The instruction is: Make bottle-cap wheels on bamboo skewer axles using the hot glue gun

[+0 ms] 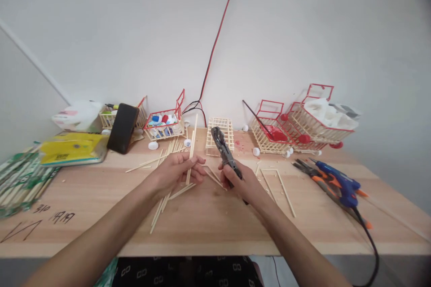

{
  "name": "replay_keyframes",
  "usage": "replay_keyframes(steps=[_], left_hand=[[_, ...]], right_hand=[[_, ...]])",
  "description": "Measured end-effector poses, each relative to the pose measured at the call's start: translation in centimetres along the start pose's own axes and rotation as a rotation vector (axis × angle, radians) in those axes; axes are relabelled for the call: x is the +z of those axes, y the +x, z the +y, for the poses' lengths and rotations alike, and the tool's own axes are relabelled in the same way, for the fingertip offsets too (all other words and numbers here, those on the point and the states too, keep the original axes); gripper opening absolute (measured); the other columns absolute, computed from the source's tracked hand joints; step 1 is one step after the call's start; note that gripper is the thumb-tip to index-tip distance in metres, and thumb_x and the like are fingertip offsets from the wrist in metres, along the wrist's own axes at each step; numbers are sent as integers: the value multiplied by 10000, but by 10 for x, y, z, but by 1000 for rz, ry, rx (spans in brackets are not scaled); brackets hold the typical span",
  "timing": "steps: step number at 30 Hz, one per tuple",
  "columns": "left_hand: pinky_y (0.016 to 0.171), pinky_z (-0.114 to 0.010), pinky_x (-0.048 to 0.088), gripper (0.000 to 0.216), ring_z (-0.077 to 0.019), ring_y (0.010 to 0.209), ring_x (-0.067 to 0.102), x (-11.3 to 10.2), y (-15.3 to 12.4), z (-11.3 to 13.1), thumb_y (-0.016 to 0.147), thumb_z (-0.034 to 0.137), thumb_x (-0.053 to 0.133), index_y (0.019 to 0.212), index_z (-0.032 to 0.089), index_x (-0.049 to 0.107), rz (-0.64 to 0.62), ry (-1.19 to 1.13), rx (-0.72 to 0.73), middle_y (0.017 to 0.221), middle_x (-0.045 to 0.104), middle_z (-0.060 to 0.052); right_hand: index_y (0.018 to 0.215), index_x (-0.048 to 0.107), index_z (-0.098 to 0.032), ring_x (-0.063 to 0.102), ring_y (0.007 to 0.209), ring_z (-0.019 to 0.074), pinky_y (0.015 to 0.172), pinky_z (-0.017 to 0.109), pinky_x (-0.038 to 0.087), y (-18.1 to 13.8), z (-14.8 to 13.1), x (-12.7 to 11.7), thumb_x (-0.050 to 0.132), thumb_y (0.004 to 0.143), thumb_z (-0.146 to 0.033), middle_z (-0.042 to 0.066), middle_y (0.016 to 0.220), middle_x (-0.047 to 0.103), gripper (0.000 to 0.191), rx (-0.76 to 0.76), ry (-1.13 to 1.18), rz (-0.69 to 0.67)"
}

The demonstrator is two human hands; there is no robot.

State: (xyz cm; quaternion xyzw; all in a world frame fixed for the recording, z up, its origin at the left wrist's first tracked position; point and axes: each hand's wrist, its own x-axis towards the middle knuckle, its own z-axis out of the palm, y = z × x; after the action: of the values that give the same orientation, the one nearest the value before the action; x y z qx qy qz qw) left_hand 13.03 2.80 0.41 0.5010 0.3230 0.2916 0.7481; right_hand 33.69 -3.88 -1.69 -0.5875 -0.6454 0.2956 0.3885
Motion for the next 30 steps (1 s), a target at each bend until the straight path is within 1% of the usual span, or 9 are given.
replay_keyframes(steps=[1,3,6,9,14,19,24,27,30], left_hand=[[604,-229,525,260,-137,599,661,-3,-6,3,844,332,605,941,92,630,-2,111,19,764,710,-99],[612,-256,533,291,-151,606,664,-7,-18,8,828,367,609,930,96,627,37,245,35,761,712,-101],[611,-283,541,295,-162,596,665,-7,-31,14,815,375,598,904,95,626,53,350,67,742,703,-93],[574,-270,536,274,-157,567,658,-4,-35,15,813,364,577,869,100,626,64,426,78,712,688,-73],[508,-216,497,261,-137,526,647,6,-35,10,833,357,524,839,118,629,3,514,48,663,671,-49],[497,-215,489,266,-139,518,645,12,-36,8,836,364,501,835,126,621,-47,582,25,652,664,-37],[504,-238,493,295,-158,514,646,12,-36,6,848,363,459,851,129,638,-30,713,36,631,663,-42],[492,-236,477,313,-164,508,645,10,-36,5,857,357,433,839,130,647,-27,779,42,618,665,-47],[497,-230,465,313,-159,495,641,10,-36,5,864,333,411,803,136,646,-29,842,52,611,673,-49]], right_hand=[[891,584,-175,551,575,134,554,245,402,-1,1,-2,360,899,-567,6,648,611,452,26,47,-38],[866,588,-173,572,587,136,559,246,418,-5,2,-8,328,903,-590,18,664,626,493,71,95,-105],[854,602,-174,575,585,137,552,246,427,-14,-3,-17,324,896,-613,24,667,630,521,128,75,-192],[894,624,-175,579,606,143,559,249,432,-23,-13,-24,334,898,-604,32,680,637,518,148,27,-248],[864,643,-169,586,632,148,561,247,434,-29,-26,-28,380,887,-594,49,698,648,500,110,3,-231],[879,636,-165,594,621,147,557,247,439,-29,-30,-29,400,878,-599,45,682,641,494,111,0,-237],[865,627,-175,586,570,133,515,236,418,-29,-34,-28,370,888,-605,32,656,632,502,134,-71,-261],[800,611,-179,564,536,128,486,234,394,-30,-36,-27,374,882,-612,24,612,611,500,153,-114,-239],[742,584,-187,558,530,131,491,242,381,-31,-37,-26,381,880,-609,19,593,604,488,145,-161,-216]])
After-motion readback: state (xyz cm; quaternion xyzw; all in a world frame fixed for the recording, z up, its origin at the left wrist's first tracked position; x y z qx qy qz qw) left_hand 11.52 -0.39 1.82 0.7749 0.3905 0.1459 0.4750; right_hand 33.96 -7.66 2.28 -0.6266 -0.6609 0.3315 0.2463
